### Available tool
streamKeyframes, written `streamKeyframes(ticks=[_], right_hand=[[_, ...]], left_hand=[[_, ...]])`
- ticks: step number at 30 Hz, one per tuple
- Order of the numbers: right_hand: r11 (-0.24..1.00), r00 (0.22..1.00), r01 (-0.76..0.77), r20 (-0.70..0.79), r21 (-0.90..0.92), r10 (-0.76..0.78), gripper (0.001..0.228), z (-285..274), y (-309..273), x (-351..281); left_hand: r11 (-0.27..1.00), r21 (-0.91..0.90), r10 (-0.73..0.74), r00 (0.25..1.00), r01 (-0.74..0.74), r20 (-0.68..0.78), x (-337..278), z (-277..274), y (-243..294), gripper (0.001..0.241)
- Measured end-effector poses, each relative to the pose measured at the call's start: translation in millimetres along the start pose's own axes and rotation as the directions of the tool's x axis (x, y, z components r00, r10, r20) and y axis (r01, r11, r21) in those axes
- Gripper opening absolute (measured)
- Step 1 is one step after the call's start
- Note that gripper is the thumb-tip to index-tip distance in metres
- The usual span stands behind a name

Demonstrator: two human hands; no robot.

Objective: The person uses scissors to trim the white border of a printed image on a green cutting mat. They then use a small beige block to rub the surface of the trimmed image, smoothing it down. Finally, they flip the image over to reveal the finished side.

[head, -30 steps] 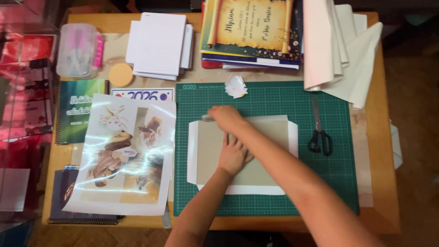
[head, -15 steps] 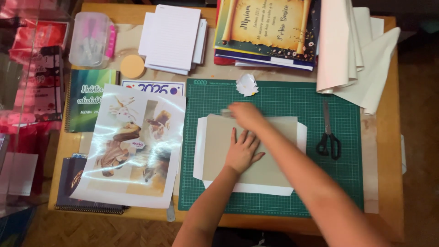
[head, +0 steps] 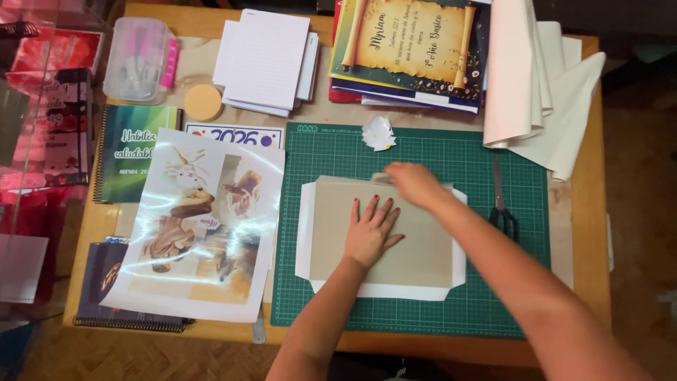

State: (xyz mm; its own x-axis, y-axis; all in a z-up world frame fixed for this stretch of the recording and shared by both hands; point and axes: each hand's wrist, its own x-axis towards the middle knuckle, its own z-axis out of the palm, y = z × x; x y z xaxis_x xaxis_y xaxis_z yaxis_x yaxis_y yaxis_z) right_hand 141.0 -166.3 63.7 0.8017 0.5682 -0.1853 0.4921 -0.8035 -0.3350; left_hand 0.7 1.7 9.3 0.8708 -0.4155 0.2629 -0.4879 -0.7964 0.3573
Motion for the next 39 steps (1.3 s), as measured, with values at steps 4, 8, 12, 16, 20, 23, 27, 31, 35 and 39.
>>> streamKeyframes(ticks=[4,8,12,16,20,23,27,31,35,39], right_hand=[[0.998,0.998,0.054,-0.015,0.045,-0.053,0.017,-3,19,-30],[0.985,0.984,0.146,-0.091,-0.091,-0.154,0.021,17,18,-47],[0.970,0.963,0.197,-0.160,-0.143,-0.219,0.024,23,7,-89],[0.985,0.980,0.163,-0.109,-0.060,-0.169,0.021,15,15,-80],[0.974,0.981,-0.021,-0.183,0.225,0.064,0.021,-19,-27,-13],[0.848,0.952,-0.209,-0.097,0.487,0.291,0.033,30,-57,12],[0.993,0.969,0.114,-0.224,0.034,-0.104,0.045,87,-63,-13],[0.981,0.972,0.173,-0.175,0.089,-0.156,0.046,67,-70,-16],[0.995,0.990,-0.040,-0.133,0.095,0.052,0.036,73,-65,28],[0.988,0.959,0.121,-0.244,-0.099,-0.142,0.042,100,-98,20]], left_hand=[[1.000,-0.009,0.000,1.000,0.000,-0.023,-1,-3,3,0.061],[0.999,0.042,-0.005,0.997,0.008,-0.072,2,-1,0,0.059],[0.996,0.087,0.034,0.993,-0.025,-0.109,-7,15,-1,0.053],[0.991,0.128,0.064,0.984,-0.043,-0.165,-8,7,5,0.038],[0.988,0.122,0.109,0.982,-0.091,-0.153,-6,14,-3,0.025],[0.991,0.108,0.096,0.988,-0.083,-0.117,-14,30,-1,0.027],[0.986,0.097,0.155,0.969,-0.139,-0.193,-15,54,-16,0.023],[0.987,0.016,0.160,0.944,-0.163,-0.290,5,-6,-8,0.022],[0.993,0.032,0.117,0.988,-0.115,-0.102,-18,42,-6,0.030],[0.992,0.040,0.119,0.987,-0.116,-0.107,-18,52,-11,0.027]])
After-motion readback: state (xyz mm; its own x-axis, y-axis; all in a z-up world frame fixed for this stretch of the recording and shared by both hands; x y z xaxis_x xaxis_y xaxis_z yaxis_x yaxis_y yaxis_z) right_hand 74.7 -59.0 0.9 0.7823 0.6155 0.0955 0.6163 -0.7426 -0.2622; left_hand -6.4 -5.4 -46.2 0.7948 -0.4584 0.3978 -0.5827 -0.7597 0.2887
